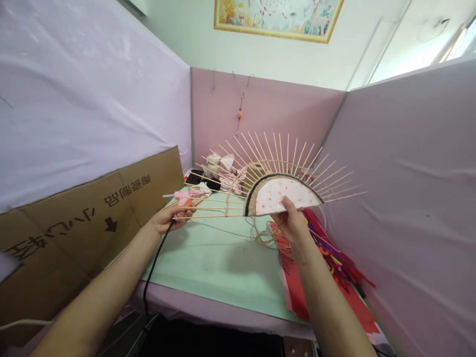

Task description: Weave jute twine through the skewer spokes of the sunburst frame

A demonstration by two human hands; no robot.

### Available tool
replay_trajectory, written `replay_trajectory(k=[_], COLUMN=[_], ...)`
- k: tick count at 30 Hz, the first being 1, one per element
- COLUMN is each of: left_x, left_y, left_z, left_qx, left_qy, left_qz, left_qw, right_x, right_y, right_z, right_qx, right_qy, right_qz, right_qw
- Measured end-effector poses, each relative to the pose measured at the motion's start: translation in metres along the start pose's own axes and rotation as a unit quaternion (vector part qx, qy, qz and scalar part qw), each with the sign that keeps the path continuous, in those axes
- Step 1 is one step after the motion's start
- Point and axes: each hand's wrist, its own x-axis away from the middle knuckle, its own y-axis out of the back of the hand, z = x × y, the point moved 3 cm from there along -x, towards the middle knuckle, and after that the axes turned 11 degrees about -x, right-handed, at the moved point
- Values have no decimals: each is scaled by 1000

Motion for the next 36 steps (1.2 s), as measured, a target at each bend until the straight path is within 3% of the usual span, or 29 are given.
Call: replay_trajectory(k=[5,13,20,29,36], left_x=[9,7,4,2,20], left_y=[-4,-19,-17,-11,-32], left_z=[-2,1,7,12,17], left_qx=[15,14,1,-6,7], left_qy=[-33,-43,-21,-10,-33], left_qz=[21,2,-21,-42,-63], left_qw=[999,999,1000,999,997], right_x=[-5,-7,-7,-1,5], right_y=[2,4,6,5,3], right_z=[13,37,52,52,46], right_qx=[56,121,129,156,129], right_qy=[15,43,71,104,136], right_qz=[-5,-4,-16,-10,-1], right_qw=[998,992,989,982,982])
